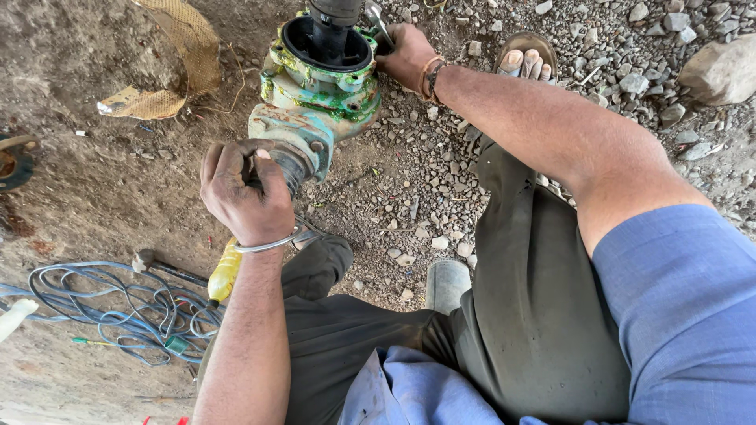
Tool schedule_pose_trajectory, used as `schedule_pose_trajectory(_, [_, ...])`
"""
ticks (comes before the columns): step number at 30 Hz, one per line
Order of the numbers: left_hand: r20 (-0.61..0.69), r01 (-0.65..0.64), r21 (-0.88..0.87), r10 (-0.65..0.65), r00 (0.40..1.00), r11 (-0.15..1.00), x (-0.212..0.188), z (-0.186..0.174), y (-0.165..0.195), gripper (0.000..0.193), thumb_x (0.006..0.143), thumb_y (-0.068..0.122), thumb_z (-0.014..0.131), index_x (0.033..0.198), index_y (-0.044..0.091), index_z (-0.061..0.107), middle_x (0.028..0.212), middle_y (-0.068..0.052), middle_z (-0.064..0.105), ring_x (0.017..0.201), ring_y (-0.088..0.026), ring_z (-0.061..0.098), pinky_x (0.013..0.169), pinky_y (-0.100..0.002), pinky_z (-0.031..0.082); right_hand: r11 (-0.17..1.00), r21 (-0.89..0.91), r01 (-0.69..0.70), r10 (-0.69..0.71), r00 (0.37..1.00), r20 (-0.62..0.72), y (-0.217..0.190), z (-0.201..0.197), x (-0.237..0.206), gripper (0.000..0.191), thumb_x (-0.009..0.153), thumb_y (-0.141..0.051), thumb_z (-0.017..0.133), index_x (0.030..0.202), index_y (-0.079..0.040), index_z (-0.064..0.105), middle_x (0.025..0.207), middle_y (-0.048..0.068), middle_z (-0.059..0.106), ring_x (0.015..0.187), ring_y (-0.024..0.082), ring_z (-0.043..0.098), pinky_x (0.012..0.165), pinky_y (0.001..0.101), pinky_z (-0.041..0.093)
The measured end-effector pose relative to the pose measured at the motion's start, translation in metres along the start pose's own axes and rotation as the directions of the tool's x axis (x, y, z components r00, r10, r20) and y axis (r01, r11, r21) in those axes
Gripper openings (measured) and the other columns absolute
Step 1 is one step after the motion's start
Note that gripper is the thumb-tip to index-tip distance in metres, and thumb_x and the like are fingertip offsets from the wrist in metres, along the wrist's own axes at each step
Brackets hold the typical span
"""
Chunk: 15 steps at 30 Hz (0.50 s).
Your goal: The person sits on the ground and works on a green water pump, fitting a rubber connector into the pump inlet and pressing it into place. They use a spanner to tighten bolts on the pump flange, reposition the pump, and handle a plastic impeller cover and other pump parts.
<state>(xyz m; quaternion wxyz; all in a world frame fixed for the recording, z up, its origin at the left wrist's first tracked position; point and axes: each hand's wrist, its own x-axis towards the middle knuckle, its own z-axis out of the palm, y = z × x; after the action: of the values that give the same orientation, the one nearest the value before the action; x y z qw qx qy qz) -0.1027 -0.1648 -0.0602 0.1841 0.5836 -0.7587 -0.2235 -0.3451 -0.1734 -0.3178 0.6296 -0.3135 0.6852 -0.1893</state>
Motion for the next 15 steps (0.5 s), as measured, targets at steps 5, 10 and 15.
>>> schedule_pose_trajectory(5, [0.003,0.028,0.027,-0.028,1.0,0.999,0.0005,-0.0007,0.0018,0.008,0.093,0.009,0.063,0.094,0.003,0.067,0.091,-0.012,0.061,0.087,-0.031,0.06,0.078,-0.046,0.048,0.995,-0.079,-0.062,0.063,0.998,0.011,-0.0027,-0.0039,-0.0009,0.011,0.091,-0.009,0.072,0.101,-0.011,0.076,0.103,0.006,0.077,0.087,0.011,0.075,0.08,0.0255,0.063])
schedule_pose_trajectory(10, [0.003,0.029,0.016,-0.029,1.0,0.999,0.0015,-0.0006,0.0032,0.007,0.093,0.009,0.062,0.093,0.004,0.067,0.09,-0.011,0.061,0.086,-0.031,0.059,0.078,-0.046,0.048,0.994,0.0,-0.111,0.111,0.994,0.007,-0.0075,-0.0026,-0.0009,0.014,0.088,-0.006,0.072,0.1,-0.014,0.074,0.099,0.005,0.077,0.083,0.009,0.074,0.077,0.0246,0.063])
schedule_pose_trajectory(15, [-0.005,0.021,0.027,-0.021,1.0,0.999,0.0016,-0.0003,0.0031,0.007,0.093,0.009,0.063,0.092,0.004,0.068,0.089,-0.01,0.062,0.085,-0.031,0.058,0.077,-0.046,0.047,0.998,-0.053,-0.027,0.029,0.999,0.026,-0.006,-0.0041,-0.0036,0.014,0.089,-0.008,0.073,0.101,-0.013,0.077,0.098,0.004,0.077,0.083,0.009,0.073,0.078,0.0237,0.064])
